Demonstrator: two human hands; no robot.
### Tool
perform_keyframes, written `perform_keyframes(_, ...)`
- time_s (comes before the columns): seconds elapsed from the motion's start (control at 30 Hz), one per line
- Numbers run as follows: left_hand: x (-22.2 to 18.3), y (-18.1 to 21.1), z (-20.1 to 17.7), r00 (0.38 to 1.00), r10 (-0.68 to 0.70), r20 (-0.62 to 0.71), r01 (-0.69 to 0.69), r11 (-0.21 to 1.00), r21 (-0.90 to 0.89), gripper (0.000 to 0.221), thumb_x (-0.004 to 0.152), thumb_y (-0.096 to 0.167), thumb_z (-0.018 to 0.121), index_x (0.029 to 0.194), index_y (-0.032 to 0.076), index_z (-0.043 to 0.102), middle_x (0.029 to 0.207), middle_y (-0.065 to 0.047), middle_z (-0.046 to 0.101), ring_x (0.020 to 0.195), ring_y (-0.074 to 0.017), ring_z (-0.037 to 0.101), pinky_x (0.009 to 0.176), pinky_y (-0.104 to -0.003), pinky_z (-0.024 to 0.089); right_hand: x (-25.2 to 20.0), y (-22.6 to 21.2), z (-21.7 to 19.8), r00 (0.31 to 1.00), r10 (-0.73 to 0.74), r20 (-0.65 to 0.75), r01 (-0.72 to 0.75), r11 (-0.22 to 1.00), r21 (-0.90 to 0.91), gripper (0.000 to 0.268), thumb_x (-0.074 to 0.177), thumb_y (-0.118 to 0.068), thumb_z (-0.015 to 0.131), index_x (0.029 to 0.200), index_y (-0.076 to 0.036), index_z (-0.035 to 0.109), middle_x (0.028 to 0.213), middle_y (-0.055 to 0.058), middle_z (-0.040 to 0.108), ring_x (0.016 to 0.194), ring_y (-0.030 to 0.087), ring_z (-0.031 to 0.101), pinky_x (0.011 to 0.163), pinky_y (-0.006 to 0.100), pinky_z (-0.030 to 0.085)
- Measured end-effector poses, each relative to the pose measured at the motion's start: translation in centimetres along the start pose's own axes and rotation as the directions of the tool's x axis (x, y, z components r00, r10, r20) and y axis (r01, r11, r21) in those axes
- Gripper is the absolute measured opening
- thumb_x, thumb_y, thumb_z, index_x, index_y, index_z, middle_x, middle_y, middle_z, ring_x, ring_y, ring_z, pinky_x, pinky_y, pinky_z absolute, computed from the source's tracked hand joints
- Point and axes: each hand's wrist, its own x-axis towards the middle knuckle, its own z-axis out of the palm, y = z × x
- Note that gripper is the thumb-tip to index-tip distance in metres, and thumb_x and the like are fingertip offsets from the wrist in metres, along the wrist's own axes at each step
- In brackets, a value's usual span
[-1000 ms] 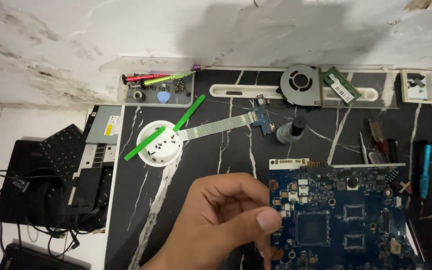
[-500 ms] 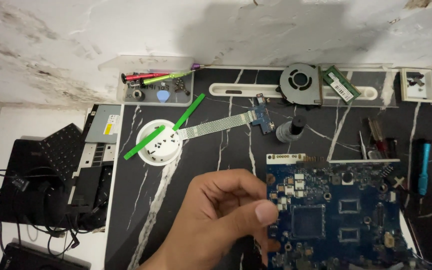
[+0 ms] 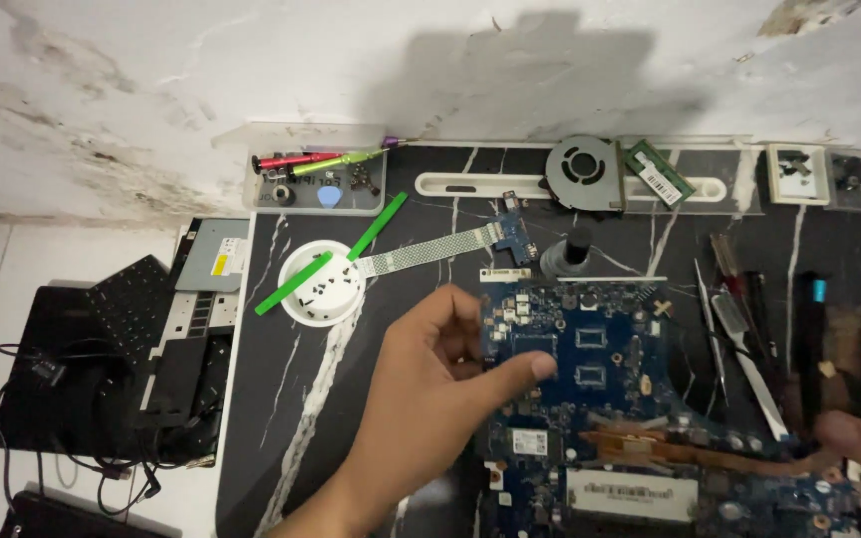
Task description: Cleaning thermal paste from a laptop motherboard and reconnecting small internal components.
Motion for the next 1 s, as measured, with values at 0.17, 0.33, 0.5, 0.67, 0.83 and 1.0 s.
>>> perform_keyframes(0.17,0.5,0.0,-0.4,0.999,0.052,-0.012,-0.052,0.999,-0.009,0.037,0.093,0.028,0.084,0.086,0.017,0.05,0.071,-0.001,0.032,0.066,-0.0165,0.033,0.067,-0.047,0.036,-0.1,-4.1,1.1,0.999,-0.048,0.004,0.046,0.979,0.199,0.023,0.089,-0.004,0.072,0.108,-0.003,0.059,0.088,0.014,0.063,0.058,0.027,0.062,0.051,0.04,0.052)
perform_keyframes(0.33,0.4,0.4,-0.3,0.997,0.067,-0.023,-0.067,0.998,-0.002,0.041,0.097,0.025,0.081,0.08,0.016,0.045,0.069,0.0,0.029,0.064,-0.015,0.028,0.066,-0.042,0.031,0.1,-7.7,2.2,0.997,-0.06,-0.037,0.069,0.948,0.309,0.021,0.09,-0.001,0.072,0.106,-0.006,0.059,0.091,0.01,0.062,0.078,0.026,0.063,0.067,0.045,0.054)
perform_keyframes(0.5,0.7,-0.1,-0.3,0.992,0.117,-0.04,-0.117,0.993,-0.008,0.033,0.097,0.029,0.078,0.082,0.015,0.052,0.067,0.0,0.039,0.063,-0.0142,0.037,0.065,-0.041,0.04,0.5,-9.9,2.8,0.99,-0.132,-0.056,0.143,0.933,0.33,0.01,0.09,-0.001,0.071,0.096,0.001,0.065,0.092,0.013,0.066,0.085,0.025,0.063,0.071,0.038,0.052)
perform_keyframes(0.67,0.8,-0.2,0.0,0.993,0.099,-0.058,-0.095,0.993,0.068,0.04,0.092,0.036,0.081,0.081,0.016,0.048,0.068,0.002,0.032,0.065,-0.0132,0.031,0.066,-0.039,0.035,1.1,-6.9,3.2,0.991,-0.122,-0.059,0.135,0.902,0.411,0.023,0.089,0.0,0.07,0.109,-0.004,0.059,0.101,0.01,0.058,0.087,0.025,0.061,0.069,0.039,0.052)
perform_keyframes(0.83,0.9,-0.5,0.6,0.996,0.048,-0.077,-0.032,0.981,0.189,0.056,0.078,0.048,0.088,0.095,0.018,0.044,0.077,0.001,0.028,0.069,-0.0134,0.031,0.067,-0.039,0.033,0.7,-8.9,3.7,0.992,-0.119,-0.042,0.124,0.872,0.474,0.021,0.087,0.005,0.071,0.1,-0.003,0.058,0.088,0.007,0.057,0.075,0.015,0.054,0.063,0.029,0.045)
perform_keyframes(1.0,1.0,-0.8,0.5,0.994,0.059,-0.088,-0.041,0.98,0.194,0.054,0.089,0.037,0.089,0.09,0.018,0.039,0.078,0.0,0.027,0.071,-0.0149,0.027,0.069,-0.041,0.03,0.4,-11.1,3.8,0.988,-0.153,-0.009,0.137,0.86,0.492,0.013,0.087,0.003,0.072,0.095,-0.003,0.062,0.084,0.007,0.059,0.074,0.016,0.058,0.062,0.028,0.048)
